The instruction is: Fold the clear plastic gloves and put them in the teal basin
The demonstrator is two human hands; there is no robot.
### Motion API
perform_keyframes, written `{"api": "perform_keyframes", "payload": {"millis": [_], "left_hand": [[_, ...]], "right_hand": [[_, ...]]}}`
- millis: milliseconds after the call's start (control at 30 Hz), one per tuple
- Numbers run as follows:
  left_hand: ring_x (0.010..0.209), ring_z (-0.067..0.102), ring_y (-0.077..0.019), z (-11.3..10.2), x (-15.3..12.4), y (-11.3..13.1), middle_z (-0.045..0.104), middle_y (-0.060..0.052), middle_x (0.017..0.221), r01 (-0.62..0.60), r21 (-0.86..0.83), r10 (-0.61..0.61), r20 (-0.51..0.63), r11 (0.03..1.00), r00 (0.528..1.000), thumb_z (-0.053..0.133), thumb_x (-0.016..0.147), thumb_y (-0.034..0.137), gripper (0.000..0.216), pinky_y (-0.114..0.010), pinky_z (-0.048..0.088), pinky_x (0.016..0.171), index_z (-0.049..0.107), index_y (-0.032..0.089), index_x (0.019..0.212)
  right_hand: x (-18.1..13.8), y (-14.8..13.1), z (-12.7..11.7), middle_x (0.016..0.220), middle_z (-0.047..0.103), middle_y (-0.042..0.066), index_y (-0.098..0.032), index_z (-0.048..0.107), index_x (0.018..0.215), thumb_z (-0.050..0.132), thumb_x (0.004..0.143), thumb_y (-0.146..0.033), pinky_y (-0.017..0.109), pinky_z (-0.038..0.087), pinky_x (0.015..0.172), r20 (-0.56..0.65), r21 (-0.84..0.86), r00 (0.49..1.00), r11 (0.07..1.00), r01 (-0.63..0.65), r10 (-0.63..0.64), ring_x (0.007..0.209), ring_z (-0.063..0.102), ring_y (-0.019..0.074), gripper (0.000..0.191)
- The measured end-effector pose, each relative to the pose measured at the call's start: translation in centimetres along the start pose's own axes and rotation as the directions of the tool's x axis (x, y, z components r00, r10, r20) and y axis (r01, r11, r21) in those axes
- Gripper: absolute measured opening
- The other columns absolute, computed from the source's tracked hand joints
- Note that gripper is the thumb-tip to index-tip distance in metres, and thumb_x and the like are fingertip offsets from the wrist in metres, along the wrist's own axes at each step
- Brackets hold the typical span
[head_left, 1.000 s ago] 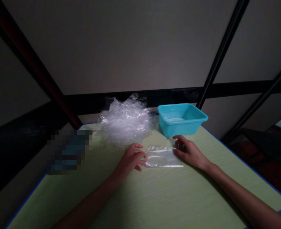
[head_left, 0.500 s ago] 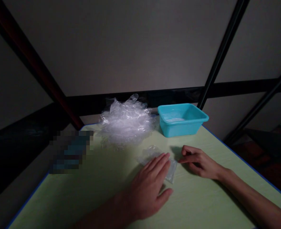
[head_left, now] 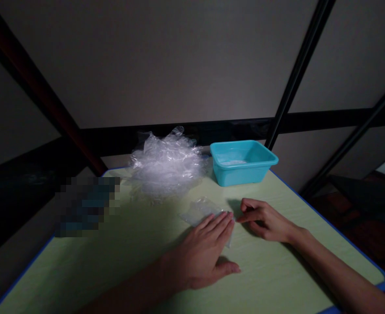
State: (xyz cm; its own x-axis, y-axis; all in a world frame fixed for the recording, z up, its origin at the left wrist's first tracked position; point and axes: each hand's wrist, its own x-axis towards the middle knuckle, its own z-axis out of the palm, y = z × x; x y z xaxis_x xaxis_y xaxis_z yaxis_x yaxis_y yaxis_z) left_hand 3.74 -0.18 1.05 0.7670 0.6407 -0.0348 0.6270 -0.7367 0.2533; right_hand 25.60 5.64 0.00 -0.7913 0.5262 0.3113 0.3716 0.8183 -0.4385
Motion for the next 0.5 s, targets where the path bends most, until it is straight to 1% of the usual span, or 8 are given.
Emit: {"api": "perform_keyframes", "payload": {"millis": [167, 233, 333, 400, 500], "left_hand": [[0.132, 0.008, -0.0221, 0.68, 0.18, -0.35, 0.011, -0.011, 0.144, -0.014, 0.001, 0.014, -0.035, 1.0, 0.999, 0.042, 0.081, 0.053, 0.074, -0.036, 0.01, 0.107, 0.015, 0.011, 0.137], [0.132, 0.009, -0.0226, 0.83, 0.2, -0.43, 0.011, -0.011, 0.144, -0.012, 0.005, 0.012, -0.038, 1.0, 0.999, 0.044, 0.081, 0.052, 0.075, -0.036, 0.01, 0.107, 0.015, 0.012, 0.137], [0.132, 0.008, -0.0224, 0.85, 0.16, -0.49, 0.012, -0.011, 0.144, -0.021, 0.0, 0.021, -0.047, 1.0, 0.999, 0.043, 0.081, 0.053, 0.072, -0.036, 0.009, 0.107, 0.018, 0.014, 0.137], [0.132, 0.007, -0.0218, 0.82, 0.11, -0.51, 0.012, -0.01, 0.144, -0.025, 0.003, 0.026, -0.048, 1.0, 0.999, 0.043, 0.081, 0.053, 0.07, -0.037, 0.008, 0.107, 0.019, 0.016, 0.136], [0.132, 0.005, -0.0221, 0.82, 0.06, -0.51, 0.011, -0.01, 0.145, -0.023, 0.009, 0.024, -0.043, 1.0, 0.999, 0.045, 0.081, 0.052, 0.069, -0.038, 0.008, 0.107, 0.021, 0.018, 0.136]], "right_hand": [[0.05, -0.12, -0.01, 0.074, 0.046, 0.003, -0.015, 0.067, 0.08, 0.043, 0.069, -0.002, 0.024, 0.038, 0.059, 0.007, 0.01, 1.0, 1.0, -0.01, 0.01, 0.066, 0.047, 0.0134, 0.03], [-0.01, -0.1, -0.02, 0.074, 0.046, 0.004, -0.015, 0.067, 0.08, 0.043, 0.068, -0.002, 0.025, 0.038, 0.059, -0.015, 0.013, 1.0, 1.0, -0.012, 0.012, 0.066, 0.047, 0.0137, 0.03], [-0.12, -0.06, 0.0, 0.075, 0.046, 0.005, -0.016, 0.067, 0.086, 0.042, 0.068, -0.003, 0.026, 0.038, 0.06, -0.062, 0.009, 0.998, 1.0, 0.002, -0.001, 0.067, 0.047, 0.0147, 0.033], [-0.13, -0.07, 0.04, 0.075, 0.047, 0.005, -0.017, 0.066, 0.089, 0.042, 0.069, -0.003, 0.026, 0.038, 0.06, -0.051, 0.001, 0.999, 1.0, 0.006, -0.006, 0.067, 0.047, 0.0146, 0.035], [-0.03, -0.16, 0.04, 0.075, 0.048, 0.005, -0.016, 0.066, 0.088, 0.042, 0.071, -0.003, 0.025, 0.038, 0.059, 0.009, -0.032, 1.0, 0.999, 0.008, -0.008, 0.067, 0.047, 0.014, 0.032]]}}
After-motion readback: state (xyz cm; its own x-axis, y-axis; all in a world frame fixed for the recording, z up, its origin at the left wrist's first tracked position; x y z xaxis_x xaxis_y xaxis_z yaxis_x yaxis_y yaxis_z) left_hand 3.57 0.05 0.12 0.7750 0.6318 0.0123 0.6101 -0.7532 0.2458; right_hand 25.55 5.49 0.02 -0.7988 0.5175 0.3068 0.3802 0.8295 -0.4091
